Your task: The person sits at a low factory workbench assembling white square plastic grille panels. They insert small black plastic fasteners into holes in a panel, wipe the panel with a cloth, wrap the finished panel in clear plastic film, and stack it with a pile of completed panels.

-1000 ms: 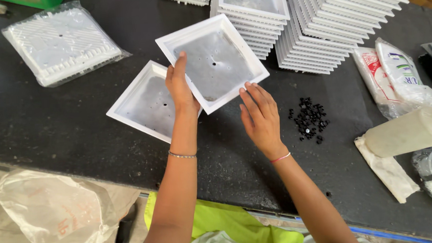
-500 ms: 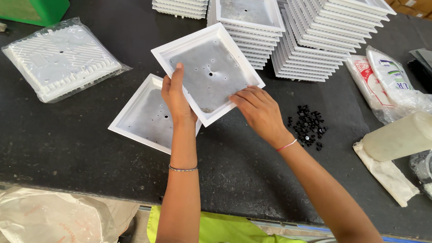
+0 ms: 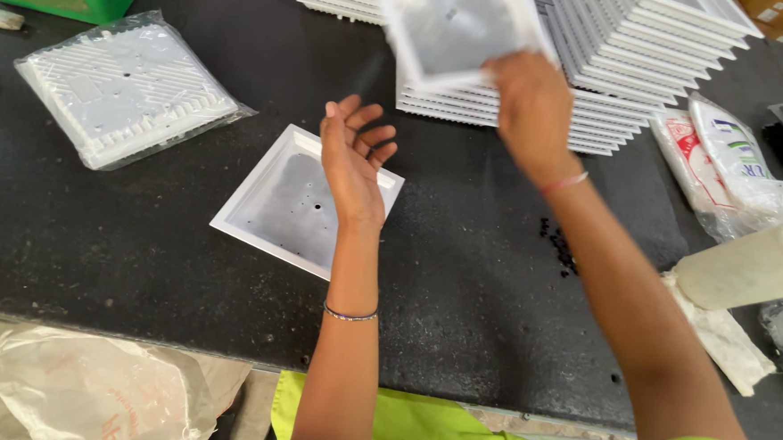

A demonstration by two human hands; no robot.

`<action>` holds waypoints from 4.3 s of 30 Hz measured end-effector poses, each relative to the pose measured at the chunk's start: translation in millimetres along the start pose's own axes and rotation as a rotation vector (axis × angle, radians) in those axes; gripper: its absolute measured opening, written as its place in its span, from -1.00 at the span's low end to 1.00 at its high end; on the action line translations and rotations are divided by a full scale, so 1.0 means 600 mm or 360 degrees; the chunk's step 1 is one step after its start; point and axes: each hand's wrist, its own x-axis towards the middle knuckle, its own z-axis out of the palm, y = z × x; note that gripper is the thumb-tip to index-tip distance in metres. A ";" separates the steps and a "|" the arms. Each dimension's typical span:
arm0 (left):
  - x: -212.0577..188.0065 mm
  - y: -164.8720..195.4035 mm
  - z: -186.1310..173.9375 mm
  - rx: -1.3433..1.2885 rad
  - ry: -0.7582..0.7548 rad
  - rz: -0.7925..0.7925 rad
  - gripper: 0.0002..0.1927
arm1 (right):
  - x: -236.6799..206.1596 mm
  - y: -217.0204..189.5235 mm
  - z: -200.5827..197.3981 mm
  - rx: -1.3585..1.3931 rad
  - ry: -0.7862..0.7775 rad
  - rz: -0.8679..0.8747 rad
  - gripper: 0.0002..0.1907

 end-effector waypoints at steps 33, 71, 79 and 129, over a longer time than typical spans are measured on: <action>-0.005 0.019 -0.012 -0.0073 0.0132 0.0029 -0.57 | 0.051 0.205 0.127 0.0242 -0.0532 0.0314 -0.79; 0.031 -0.144 -0.077 0.1717 -0.0706 0.0809 -0.65 | -0.333 -0.009 -0.057 0.0996 -0.0097 0.1274 -0.91; 0.050 -0.076 -0.113 0.1978 -0.0343 -0.0043 -0.83 | -0.342 0.018 -0.065 0.1238 -0.0393 0.2073 -0.83; -0.001 -0.040 -0.015 0.1292 -0.0954 -0.0225 -0.58 | -0.380 0.049 -0.026 0.2084 0.0171 0.2316 -0.75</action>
